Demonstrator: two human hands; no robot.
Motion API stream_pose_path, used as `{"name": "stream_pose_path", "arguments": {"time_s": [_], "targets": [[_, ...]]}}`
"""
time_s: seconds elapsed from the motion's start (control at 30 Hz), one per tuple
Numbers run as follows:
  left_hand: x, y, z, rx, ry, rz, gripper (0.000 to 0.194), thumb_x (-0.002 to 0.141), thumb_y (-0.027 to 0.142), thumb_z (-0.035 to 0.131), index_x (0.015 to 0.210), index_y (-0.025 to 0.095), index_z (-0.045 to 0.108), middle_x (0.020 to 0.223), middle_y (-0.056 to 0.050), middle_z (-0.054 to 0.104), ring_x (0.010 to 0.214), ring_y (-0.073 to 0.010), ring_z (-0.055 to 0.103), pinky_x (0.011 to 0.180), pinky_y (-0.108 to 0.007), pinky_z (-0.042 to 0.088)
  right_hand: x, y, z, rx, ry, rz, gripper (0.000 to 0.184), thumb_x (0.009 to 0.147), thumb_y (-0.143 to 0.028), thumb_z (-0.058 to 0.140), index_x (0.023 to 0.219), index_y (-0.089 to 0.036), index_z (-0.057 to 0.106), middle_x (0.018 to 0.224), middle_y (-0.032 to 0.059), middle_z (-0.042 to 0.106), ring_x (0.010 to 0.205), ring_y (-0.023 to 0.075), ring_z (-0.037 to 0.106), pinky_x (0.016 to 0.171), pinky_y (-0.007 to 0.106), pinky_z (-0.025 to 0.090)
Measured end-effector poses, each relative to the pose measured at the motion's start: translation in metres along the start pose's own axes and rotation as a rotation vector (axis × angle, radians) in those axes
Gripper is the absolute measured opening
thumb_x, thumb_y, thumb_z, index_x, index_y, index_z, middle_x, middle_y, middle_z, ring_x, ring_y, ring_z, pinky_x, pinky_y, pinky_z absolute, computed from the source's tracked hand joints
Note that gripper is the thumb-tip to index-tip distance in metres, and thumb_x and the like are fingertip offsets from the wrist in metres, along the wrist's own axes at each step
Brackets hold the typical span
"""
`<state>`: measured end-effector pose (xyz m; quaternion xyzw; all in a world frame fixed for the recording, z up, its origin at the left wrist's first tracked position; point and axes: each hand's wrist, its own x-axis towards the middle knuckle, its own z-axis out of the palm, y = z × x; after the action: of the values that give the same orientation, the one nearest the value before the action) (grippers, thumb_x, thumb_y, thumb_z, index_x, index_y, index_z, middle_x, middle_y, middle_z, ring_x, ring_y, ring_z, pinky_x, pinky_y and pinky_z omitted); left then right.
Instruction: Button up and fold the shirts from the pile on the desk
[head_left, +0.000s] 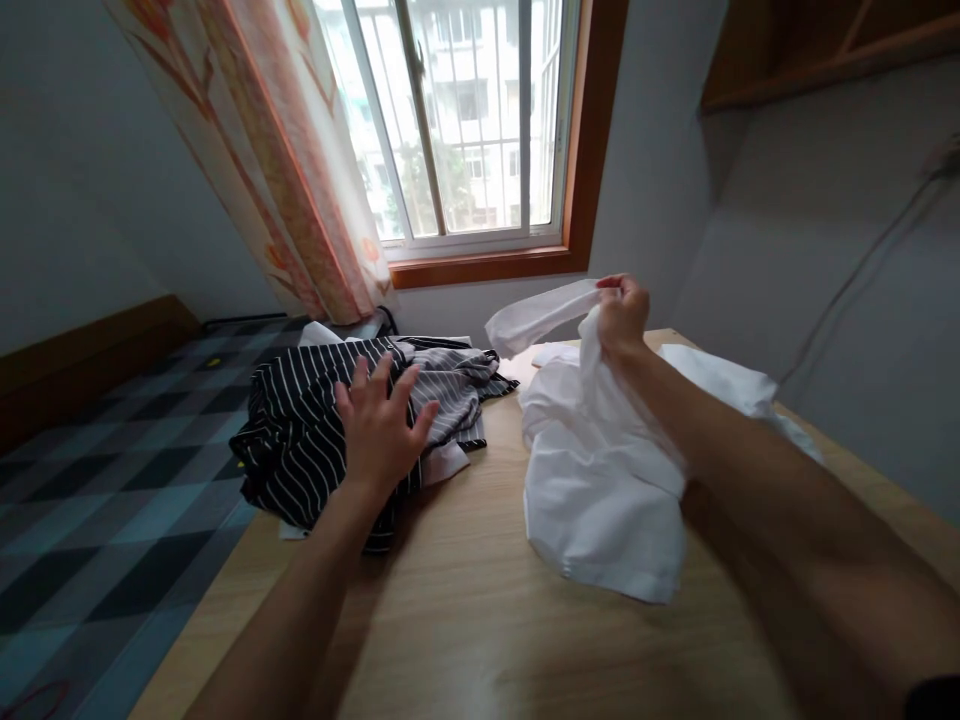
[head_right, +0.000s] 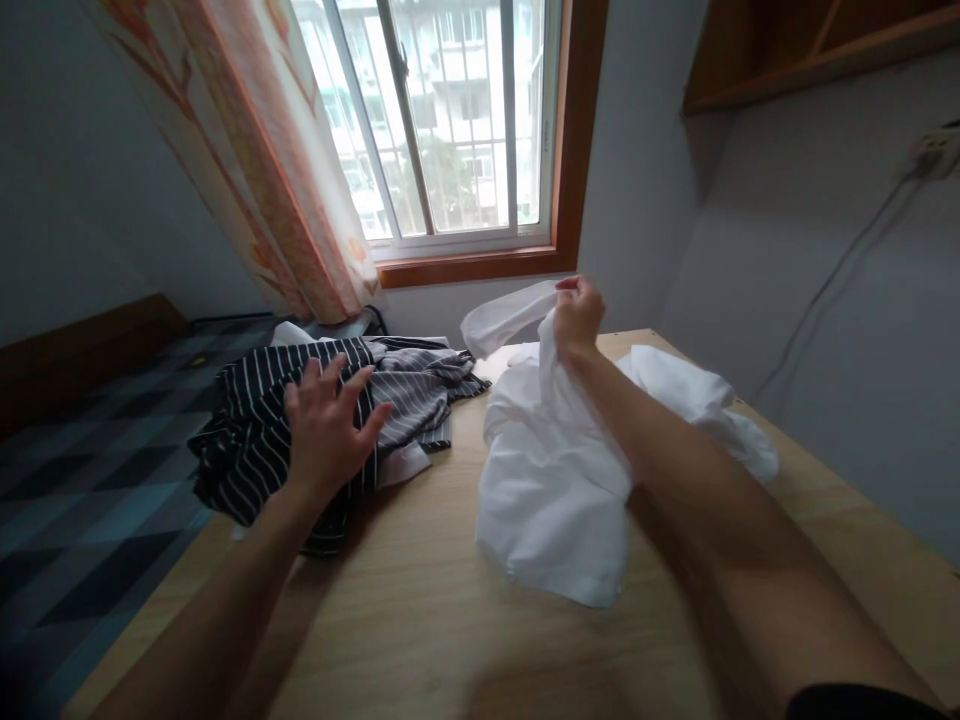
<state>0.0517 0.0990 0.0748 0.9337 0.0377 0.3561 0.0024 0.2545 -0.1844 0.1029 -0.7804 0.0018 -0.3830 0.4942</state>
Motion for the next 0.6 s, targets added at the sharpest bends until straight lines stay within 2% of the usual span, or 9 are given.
{"name": "stream_pose_path", "arguments": {"time_s": [0.07,0.1,0.17,0.23,0.33,0.4,0.47,0.53,0.6], "targets": [[0.007,0.018,0.017,-0.006,-0.116,0.178,0.048,0.092,0.044,0.049,0.137,0.028,0.053,0.154,-0.008,0.037,0.146,-0.0338,0.018,0.115,-0.061,0.005,0.000,0.002,-0.032,0.065,0.012,-0.080,0.029,0.079,-0.018,0.041,0.093,-0.016,0.066,0.083,0.0054,0.064,0.077,0.0202,0.058,0.076,0.033,0.045],[0.010,0.024,0.027,-0.005,-0.171,0.238,0.046,0.093,0.043,0.047,0.137,0.029,0.053,0.153,-0.007,0.039,0.146,-0.0339,0.018,0.115,-0.063,0.002,-0.006,0.005,-0.048,0.061,-0.054,-0.126,0.027,0.078,-0.019,0.043,0.090,-0.017,0.067,0.077,0.0038,0.063,0.073,0.0198,0.057,0.074,0.033,0.045],[0.017,0.031,0.050,0.005,-0.274,0.298,0.045,0.095,0.043,0.044,0.137,0.030,0.053,0.152,-0.007,0.042,0.146,-0.0354,0.019,0.112,-0.067,-0.003,-0.027,0.013,-0.078,-0.007,-0.291,-0.234,0.023,0.074,-0.020,0.047,0.081,-0.018,0.069,0.069,0.0022,0.061,0.069,0.0201,0.056,0.074,0.034,0.045],[0.023,0.031,0.073,0.026,-0.365,0.305,0.045,0.095,0.043,0.043,0.136,0.030,0.054,0.150,-0.008,0.044,0.144,-0.0377,0.022,0.109,-0.070,-0.005,-0.056,0.023,-0.102,-0.113,-0.576,-0.349,0.017,0.069,-0.018,0.051,0.071,-0.020,0.068,0.070,0.0026,0.063,0.074,0.0218,0.059,0.083,0.038,0.044],[0.028,0.028,0.100,0.086,-0.474,0.282,0.045,0.092,0.045,0.046,0.132,0.027,0.059,0.145,-0.012,0.049,0.141,-0.0408,0.028,0.107,-0.073,-0.004,-0.102,0.038,-0.124,-0.255,-0.972,-0.445,0.016,0.065,-0.012,0.054,0.067,-0.021,0.067,0.075,0.0022,0.066,0.079,0.0220,0.062,0.099,0.046,0.036],[0.030,0.028,0.111,0.142,-0.531,0.238,0.046,0.092,0.048,0.045,0.128,0.024,0.062,0.142,-0.015,0.051,0.139,-0.0424,0.030,0.106,-0.073,-0.001,-0.128,0.044,-0.133,-0.304,-1.152,-0.511,0.016,0.068,-0.010,0.055,0.070,-0.021,0.067,0.078,0.0033,0.066,0.080,0.0221,0.062,0.102,0.049,0.034],[0.030,0.034,0.118,0.180,-0.578,0.188,0.050,0.093,0.051,0.042,0.125,0.019,0.064,0.140,-0.018,0.053,0.138,-0.0441,0.030,0.107,-0.072,0.002,-0.147,0.047,-0.139,-0.311,-1.209,-0.580,0.017,0.072,-0.009,0.055,0.076,-0.020,0.067,0.082,0.0050,0.066,0.087,0.0233,0.062,0.105,0.050,0.031],[0.030,0.045,0.117,0.170,-0.594,0.143,0.053,0.093,0.053,0.041,0.123,0.015,0.064,0.136,-0.020,0.056,0.137,-0.0448,0.030,0.108,-0.071,0.005,-0.155,0.048,-0.145,-0.275,-1.207,-0.610,0.020,0.076,-0.011,0.056,0.090,-0.020,0.067,0.089,0.0060,0.066,0.096,0.0245,0.061,0.109,0.052,0.028],[0.032,0.061,0.111,0.080,-0.520,0.100,0.051,0.096,0.050,0.038,0.124,0.015,0.062,0.134,-0.019,0.057,0.135,-0.0408,0.035,0.110,-0.067,0.009,-0.150,0.048,-0.152,-0.199,-1.193,-0.602,0.030,0.082,-0.017,0.057,0.111,-0.020,0.064,0.095,0.0057,0.067,0.098,0.0238,0.061,0.110,0.051,0.029]]}}
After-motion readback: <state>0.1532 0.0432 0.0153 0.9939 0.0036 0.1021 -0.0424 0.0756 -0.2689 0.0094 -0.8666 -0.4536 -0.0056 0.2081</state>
